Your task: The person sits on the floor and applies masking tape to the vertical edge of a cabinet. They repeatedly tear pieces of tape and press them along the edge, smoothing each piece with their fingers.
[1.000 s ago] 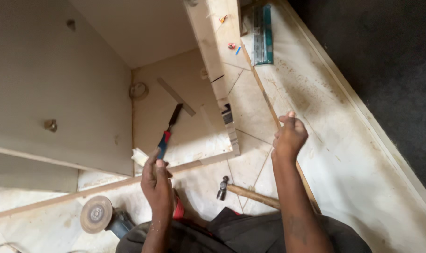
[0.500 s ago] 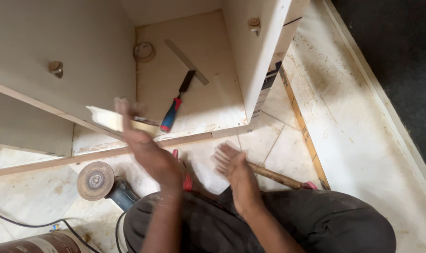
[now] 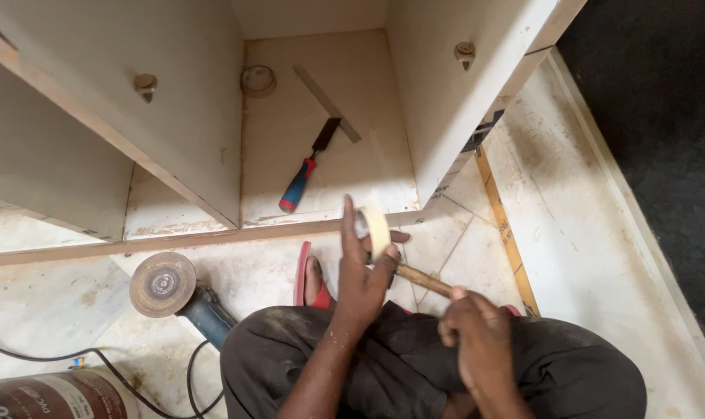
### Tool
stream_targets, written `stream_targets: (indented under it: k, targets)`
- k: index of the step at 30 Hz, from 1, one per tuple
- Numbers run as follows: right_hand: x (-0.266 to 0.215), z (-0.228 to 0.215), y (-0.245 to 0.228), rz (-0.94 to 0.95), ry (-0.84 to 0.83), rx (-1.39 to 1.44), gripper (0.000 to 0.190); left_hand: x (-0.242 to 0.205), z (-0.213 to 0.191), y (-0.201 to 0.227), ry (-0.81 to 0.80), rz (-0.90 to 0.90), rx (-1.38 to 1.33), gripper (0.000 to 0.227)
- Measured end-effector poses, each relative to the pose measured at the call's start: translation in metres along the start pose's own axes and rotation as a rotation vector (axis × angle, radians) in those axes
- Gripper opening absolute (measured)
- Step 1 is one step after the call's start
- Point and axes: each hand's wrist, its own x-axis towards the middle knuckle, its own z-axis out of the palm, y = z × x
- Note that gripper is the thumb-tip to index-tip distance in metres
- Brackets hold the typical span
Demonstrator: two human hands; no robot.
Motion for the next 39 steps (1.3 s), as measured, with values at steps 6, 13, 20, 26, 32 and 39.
stream_targets:
  k: [6,13,20,26,32,39]
  targets:
    - [-0.006,-0.027,-0.034,-0.243,0.102,-0.011,0.027,-0.016,0.001,0.024,-0.157,0.146,-0.055,0.092]
    - [-0.029,0.028,-0.118,-0.493,-0.092,-0.325,0.04,-0.032,-0.012,0.045,-0.255,0.138,-0.005,0.094]
    - [0.001,0.046,-0.153,-0.516,-0.26,-0.331,0.037,-0.016,-0.009,0.084,-0.306,0.415,0.298,0.09]
    - [0.039,0.038,-0.175,-0.539,-0.335,-0.054,0.015,0.031,-0.001,0.124,-0.286,0.501,0.634,0.078]
    - [0.061,0.041,-0.205,-0.695,-0.179,-0.008,0.009,0.091,0.017,0.171,-0.304,0.603,0.983,0.066]
    - [0.087,0.052,-0.262,-0.994,-0.039,0.003,0.01,0.143,0.043,0.221,-0.25,0.746,1.205,0.033]
